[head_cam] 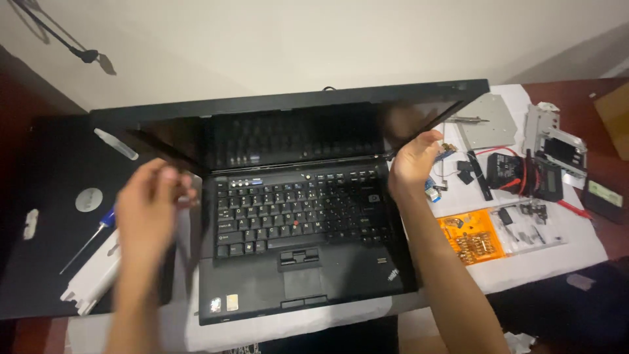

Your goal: Disassembling a laptop to remove the screen and internal components using a screwdriver

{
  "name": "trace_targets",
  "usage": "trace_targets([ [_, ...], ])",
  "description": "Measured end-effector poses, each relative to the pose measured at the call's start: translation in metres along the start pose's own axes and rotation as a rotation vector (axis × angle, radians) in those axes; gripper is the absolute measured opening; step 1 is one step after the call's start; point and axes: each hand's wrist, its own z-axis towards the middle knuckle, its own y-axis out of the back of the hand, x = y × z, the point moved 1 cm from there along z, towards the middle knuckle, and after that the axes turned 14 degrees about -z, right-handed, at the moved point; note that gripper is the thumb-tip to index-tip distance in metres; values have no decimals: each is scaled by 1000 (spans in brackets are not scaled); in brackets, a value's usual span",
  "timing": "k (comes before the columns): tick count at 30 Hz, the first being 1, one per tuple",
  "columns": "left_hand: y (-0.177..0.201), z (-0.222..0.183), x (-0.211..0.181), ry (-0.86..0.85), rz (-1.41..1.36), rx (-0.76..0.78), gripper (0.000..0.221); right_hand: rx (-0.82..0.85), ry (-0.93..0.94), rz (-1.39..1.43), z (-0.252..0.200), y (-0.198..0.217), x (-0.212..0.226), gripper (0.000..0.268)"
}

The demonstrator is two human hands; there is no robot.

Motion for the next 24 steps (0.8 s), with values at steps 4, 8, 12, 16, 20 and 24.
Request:
trace_targets([
  [4,16,12,-32,664,-661,285,87,34,19,-1,0,-3,10,99],
  [8,-5,17,-103,919,-530,266,56,32,-74,108,-4,-4,-15,117],
  [12,-3,48,-39,887,-679,341,77,237,-5,825,-7,5,-48,77],
  [16,4,89,69,839,-814,185,32,535,238,566,-24,29,49,45],
  [20,-9,51,4,835,-318,193,35,737,155,714,-21,44,58,88],
  [24,-9,55,1,772,-273,151,41,640,-495,565,-49,77,151,80],
])
